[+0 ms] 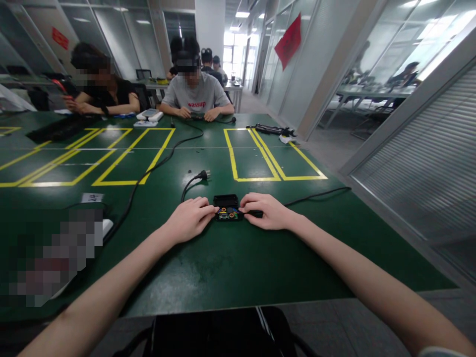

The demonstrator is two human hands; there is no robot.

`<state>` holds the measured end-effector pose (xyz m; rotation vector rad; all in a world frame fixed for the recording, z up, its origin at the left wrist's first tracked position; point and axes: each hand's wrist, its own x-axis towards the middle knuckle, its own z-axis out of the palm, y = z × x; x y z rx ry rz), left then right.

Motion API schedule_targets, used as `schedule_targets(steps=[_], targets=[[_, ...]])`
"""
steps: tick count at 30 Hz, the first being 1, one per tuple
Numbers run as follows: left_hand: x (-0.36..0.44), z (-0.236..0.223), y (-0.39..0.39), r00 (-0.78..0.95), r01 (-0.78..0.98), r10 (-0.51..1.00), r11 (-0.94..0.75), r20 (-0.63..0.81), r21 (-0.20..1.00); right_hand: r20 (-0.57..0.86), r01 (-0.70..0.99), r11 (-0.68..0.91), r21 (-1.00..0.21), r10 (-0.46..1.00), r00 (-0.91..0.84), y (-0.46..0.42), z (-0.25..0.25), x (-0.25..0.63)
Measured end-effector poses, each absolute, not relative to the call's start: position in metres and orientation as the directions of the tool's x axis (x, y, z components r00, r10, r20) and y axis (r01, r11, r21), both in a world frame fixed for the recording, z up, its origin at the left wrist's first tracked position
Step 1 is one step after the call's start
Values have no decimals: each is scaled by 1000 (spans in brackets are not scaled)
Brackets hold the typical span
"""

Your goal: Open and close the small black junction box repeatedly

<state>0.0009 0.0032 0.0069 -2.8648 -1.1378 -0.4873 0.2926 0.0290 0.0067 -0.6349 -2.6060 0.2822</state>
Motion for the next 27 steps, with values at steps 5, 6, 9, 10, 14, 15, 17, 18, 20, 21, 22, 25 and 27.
schedule_targets(steps=[5,6,9,10,14,15,17,18,20,21,22,25,27], targets=[[2,4,4,570,645,721,-690,394,328,465,499,735,-458,677,-571,36,-4,288],[2,2,5,496,649,764,-642,413,408,453,546,680,-490,733,-507,38,-7,287],[6,-3,10,308,695,868,-485,390,531,367,615,557,-558,830,-419,44,-14,282],[7,-4,11,282,699,886,-453,369,553,340,607,539,-583,841,-420,45,-15,280],[11,-7,14,217,639,929,-367,300,676,271,513,452,-730,880,-390,45,-15,275],[12,-7,14,201,602,940,-341,276,722,249,484,415,-770,894,-372,45,-15,274],[13,-7,14,171,523,960,-278,221,806,196,420,337,-843,918,-344,44,-14,273],[14,-7,14,151,490,969,-246,196,836,173,386,303,-871,926,-336,44,-14,273],[15,-7,15,105,451,981,-194,164,871,148,330,258,-908,934,-325,44,-15,272],[16,-7,15,85,443,984,-178,156,879,147,312,250,-917,936,-319,44,-15,271],[16,-6,15,70,436,986,-169,153,884,153,300,249,-921,938,-310,43,-15,271],[18,-6,14,54,420,985,-173,165,891,190,292,275,-916,938,-289,41,-15,270],[20,-5,14,49,412,983,-180,176,893,210,296,293,-909,936,-282,40,-14,270]])
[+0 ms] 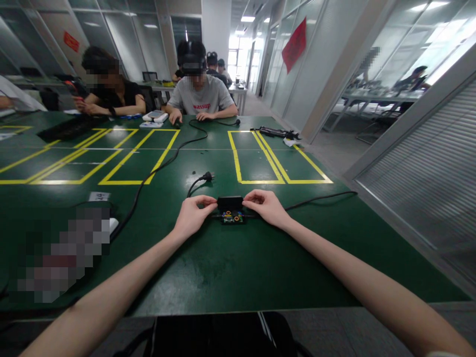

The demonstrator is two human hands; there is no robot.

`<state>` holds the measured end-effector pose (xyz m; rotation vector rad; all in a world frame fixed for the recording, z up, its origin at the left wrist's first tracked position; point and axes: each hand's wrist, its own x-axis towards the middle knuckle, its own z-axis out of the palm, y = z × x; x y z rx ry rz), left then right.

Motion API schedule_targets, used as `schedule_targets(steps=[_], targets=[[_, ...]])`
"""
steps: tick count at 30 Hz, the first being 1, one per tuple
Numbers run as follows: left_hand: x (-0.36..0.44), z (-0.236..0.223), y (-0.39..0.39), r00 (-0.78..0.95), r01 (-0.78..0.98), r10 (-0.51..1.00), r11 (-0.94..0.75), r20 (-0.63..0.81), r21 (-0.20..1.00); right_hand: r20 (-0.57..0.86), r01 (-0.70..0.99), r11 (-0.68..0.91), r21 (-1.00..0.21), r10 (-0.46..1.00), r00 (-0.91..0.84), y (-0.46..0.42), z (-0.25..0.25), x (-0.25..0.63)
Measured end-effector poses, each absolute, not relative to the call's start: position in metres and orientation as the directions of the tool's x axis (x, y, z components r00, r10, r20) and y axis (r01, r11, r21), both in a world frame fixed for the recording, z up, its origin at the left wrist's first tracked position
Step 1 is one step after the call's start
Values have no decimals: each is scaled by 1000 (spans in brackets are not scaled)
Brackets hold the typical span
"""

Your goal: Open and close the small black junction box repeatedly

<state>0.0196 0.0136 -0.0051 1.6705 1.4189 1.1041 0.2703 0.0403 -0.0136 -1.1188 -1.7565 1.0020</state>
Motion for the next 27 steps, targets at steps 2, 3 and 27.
schedule_targets(steps=[2,3,27], targets=[[20,-4,13,46,410,982,-184,181,893,218,300,301,-905,935,-281,40,-12,271],[21,-4,13,48,411,982,-187,184,892,221,300,304,-904,934,-281,40,-12,272],[16,3,6,231,488,950,-302,212,819,307,314,507,-803,803,-511,29,-6,282]])
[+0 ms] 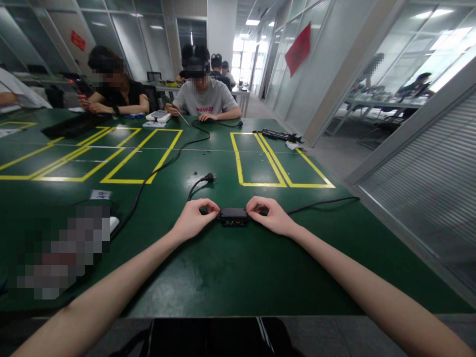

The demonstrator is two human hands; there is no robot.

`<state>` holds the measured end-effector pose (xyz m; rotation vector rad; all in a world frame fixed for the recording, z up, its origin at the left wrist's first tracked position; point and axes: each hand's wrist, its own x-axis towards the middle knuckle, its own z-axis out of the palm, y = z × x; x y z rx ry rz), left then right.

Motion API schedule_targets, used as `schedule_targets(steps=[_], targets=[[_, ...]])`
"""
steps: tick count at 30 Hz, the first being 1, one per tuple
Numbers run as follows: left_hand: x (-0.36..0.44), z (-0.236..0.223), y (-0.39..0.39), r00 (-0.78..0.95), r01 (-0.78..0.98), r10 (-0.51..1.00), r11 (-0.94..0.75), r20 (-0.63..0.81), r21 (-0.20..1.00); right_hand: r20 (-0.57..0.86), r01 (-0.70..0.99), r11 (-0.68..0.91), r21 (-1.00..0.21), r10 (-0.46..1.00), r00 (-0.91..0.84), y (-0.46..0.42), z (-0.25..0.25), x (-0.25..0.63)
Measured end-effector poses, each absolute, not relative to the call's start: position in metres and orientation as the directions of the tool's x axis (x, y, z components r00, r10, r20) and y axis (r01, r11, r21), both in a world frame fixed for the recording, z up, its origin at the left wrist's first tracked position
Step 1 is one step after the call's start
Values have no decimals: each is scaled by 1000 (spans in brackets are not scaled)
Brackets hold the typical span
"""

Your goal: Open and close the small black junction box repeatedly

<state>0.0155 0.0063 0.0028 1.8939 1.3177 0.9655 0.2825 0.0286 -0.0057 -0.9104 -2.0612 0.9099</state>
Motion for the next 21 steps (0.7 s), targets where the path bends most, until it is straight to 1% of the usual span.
schedule_targets(steps=[4,7,13,21], targets=[[16,3,5,246,494,942,-325,228,807,362,316,603,-733,739,-569,28,-7,283],[17,4,3,255,499,938,-336,235,799,375,341,632,-696,725,-578,28,-9,284],[16,7,0,285,555,931,-355,229,752,331,424,605,-674,760,-559,27,-7,283],[14,10,1,333,538,927,-338,174,772,245,449,553,-702,779,-577,25,1,283]])
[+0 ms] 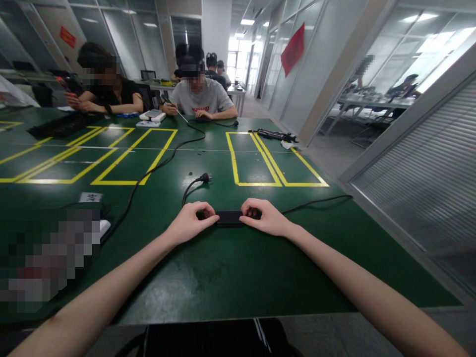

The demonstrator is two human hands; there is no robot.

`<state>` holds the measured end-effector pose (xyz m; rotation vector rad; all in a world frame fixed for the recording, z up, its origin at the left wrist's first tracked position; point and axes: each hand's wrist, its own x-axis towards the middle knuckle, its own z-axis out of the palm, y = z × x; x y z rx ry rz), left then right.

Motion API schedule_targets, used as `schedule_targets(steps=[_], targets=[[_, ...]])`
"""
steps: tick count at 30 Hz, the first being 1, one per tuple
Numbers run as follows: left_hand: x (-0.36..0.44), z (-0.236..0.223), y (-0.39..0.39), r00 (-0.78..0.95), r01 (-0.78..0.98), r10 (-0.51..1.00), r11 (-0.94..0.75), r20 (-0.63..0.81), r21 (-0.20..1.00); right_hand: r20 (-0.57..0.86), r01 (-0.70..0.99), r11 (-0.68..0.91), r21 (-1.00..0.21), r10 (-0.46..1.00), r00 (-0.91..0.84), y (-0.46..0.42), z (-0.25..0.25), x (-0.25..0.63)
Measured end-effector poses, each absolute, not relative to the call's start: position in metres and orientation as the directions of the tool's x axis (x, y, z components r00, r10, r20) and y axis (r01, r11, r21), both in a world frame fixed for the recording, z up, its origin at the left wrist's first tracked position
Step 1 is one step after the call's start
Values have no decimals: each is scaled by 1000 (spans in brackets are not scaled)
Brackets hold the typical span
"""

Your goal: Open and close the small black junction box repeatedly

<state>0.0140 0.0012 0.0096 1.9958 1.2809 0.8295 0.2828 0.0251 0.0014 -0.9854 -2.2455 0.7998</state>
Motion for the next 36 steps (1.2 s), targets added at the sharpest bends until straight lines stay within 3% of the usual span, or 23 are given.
schedule_targets(steps=[11,19,25,31,36], targets=[[15,6,6,378,560,912,-362,159,745,136,560,414,-717,872,-471,24,0,273],[20,8,-2,460,657,869,-473,184,587,252,432,569,-700,762,-596,15,5,272],[21,11,-9,448,664,845,-533,293,524,285,521,631,-575,751,-595,9,2,267],[25,11,-14,484,674,818,-576,312,462,341,509,780,-364,620,-706,12,0,268],[26,9,-15,563,668,764,-645,314,372,351,489,815,-312,577,-738,12,-1,269]])
